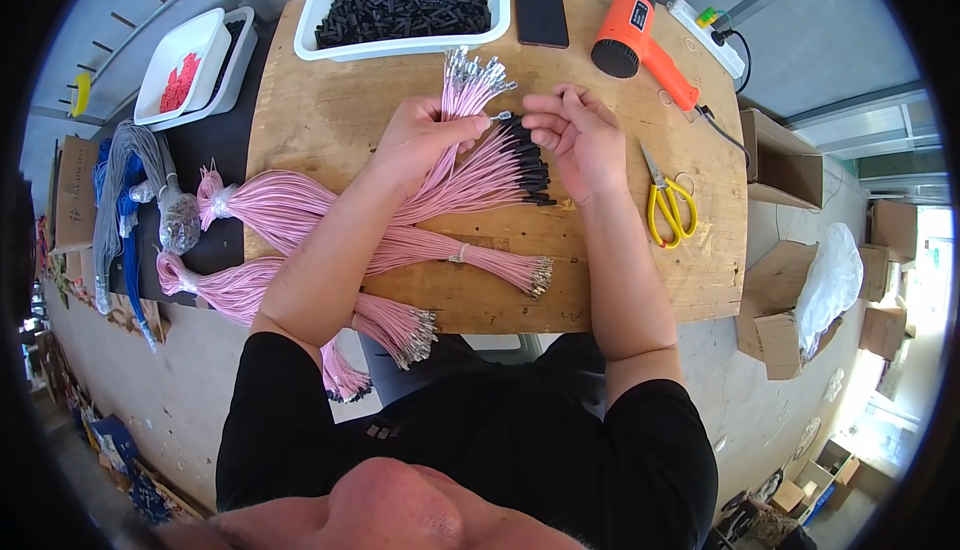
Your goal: Manually attaching small black protective caps to the ends of pink wire bundles at a factory assembly bench.
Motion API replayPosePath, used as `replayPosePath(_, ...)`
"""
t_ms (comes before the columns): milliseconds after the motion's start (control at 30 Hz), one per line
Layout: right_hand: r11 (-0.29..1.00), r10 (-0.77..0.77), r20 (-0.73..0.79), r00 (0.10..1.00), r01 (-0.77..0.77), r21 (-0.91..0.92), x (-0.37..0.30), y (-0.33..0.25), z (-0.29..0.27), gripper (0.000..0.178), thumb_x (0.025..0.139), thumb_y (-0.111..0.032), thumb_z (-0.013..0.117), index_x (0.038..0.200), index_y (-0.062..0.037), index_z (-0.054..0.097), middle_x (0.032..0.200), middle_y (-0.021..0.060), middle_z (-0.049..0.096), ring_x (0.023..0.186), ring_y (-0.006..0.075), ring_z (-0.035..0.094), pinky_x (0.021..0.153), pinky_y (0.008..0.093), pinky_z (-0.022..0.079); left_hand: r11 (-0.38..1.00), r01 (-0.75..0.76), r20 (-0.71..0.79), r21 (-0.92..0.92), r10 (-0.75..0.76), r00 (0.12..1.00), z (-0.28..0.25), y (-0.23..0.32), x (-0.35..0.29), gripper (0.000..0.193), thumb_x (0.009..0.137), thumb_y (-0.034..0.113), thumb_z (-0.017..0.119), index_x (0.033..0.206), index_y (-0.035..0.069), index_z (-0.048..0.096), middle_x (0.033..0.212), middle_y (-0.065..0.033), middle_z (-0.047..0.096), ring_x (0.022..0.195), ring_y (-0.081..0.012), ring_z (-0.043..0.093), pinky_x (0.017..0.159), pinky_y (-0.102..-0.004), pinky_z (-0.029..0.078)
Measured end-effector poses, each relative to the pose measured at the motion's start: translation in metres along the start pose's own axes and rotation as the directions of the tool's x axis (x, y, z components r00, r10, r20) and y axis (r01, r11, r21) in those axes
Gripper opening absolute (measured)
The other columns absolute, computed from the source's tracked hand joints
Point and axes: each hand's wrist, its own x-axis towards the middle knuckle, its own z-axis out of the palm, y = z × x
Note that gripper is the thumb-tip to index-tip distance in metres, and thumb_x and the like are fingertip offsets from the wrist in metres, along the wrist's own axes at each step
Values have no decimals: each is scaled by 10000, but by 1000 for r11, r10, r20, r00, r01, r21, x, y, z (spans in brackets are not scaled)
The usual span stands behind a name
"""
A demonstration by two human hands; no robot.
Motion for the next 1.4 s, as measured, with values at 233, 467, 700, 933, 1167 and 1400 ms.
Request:
replayPosePath(233,972,-104,120,987,126,-199,-10,6,12,202,961,-73,600,1109,22,700,846,32,640,708,105,548,687,234,467,998,-24,27,-58,26,999,-1,0,1,74,847,38,731,886,-10,690,764,-40,653,671,-93,572,624,-243,439)
replayPosePath(467,937,-149,145,978,186,-295,-13,10,14,221,913,18,634,1131,30,672,922,74,697,793,116,625,725,241,502,997,-46,12,-66,47,999,-2,-3,3,77,851,50,731,884,-5,688,771,-44,653,675,-101,573,635,-248,444)
replayPosePath(700,944,-128,138,982,163,-287,-13,13,16,153,907,34,643,1059,23,654,954,115,719,827,153,687,733,269,557,997,-35,13,-69,36,999,-2,-3,3,84,852,50,729,892,-12,688,773,-43,653,676,-102,574,638,-250,445)
replayPosePath(933,932,-209,104,972,230,-280,-12,18,16,151,915,47,633,1059,33,675,945,118,719,823,164,701,744,269,572,996,-9,36,-93,12,999,0,0,1,96,843,46,732,904,-19,695,761,-44,650,673,-101,577,627,-248,443)
replayPosePath(1167,943,-161,85,983,178,-282,-13,15,18,172,911,40,644,1079,33,681,932,118,719,812,166,703,740,268,576,998,-5,46,-70,8,999,-2,1,0,113,840,56,738,912,-21,699,761,-46,651,671,-101,576,623,-248,439)
replayPosePath(1400,912,-232,137,963,264,-313,-14,17,18,132,897,70,641,1011,42,700,955,126,722,836,167,699,763,273,578,998,0,52,-68,3,999,-2,1,0,123,834,58,740,915,-28,704,765,-49,652,673,-103,576,628,-251,442)
